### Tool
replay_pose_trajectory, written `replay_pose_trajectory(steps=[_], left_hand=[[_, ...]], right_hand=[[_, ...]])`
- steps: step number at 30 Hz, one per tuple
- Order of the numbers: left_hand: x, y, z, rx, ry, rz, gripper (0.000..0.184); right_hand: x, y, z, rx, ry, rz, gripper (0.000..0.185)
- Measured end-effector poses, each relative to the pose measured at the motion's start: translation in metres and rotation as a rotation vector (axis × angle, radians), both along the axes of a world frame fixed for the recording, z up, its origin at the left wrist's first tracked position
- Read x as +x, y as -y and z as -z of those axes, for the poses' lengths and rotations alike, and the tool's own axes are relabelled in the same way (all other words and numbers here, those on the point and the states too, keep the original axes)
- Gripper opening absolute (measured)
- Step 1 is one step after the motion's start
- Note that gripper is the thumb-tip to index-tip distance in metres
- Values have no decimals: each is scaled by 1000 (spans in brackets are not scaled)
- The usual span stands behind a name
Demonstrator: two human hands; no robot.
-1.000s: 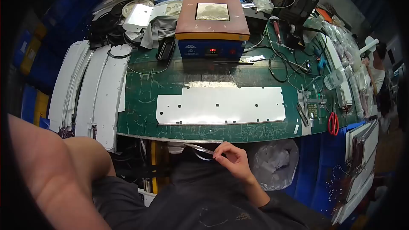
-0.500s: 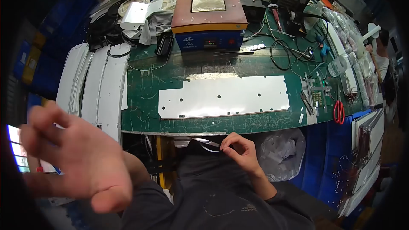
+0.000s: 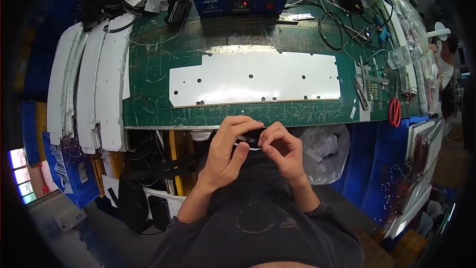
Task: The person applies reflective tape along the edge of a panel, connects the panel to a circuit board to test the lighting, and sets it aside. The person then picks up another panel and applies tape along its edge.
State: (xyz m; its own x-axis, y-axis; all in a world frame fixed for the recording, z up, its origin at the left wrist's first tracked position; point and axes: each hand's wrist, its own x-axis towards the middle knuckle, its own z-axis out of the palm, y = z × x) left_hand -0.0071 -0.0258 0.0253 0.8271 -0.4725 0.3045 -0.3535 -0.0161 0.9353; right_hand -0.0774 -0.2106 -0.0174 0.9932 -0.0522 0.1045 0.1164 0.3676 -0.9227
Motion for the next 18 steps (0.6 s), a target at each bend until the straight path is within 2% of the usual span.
replay_pose_trajectory(steps=[3,7,8,11,18], left_hand=[[9,-10,-7,57,11,55,30],[7,-6,-1,-9,-162,201,23],[-1,-7,4,-27,-363,202,19],[-10,4,7,-175,-520,148,16],[-11,24,11,-372,-688,150,16]], right_hand=[[3,-1,-2,16,11,2,13],[4,-4,-6,38,6,28,12],[2,-4,-6,48,-4,35,12],[1,-2,-8,68,-6,38,13],[9,8,-13,-27,86,120,18]])
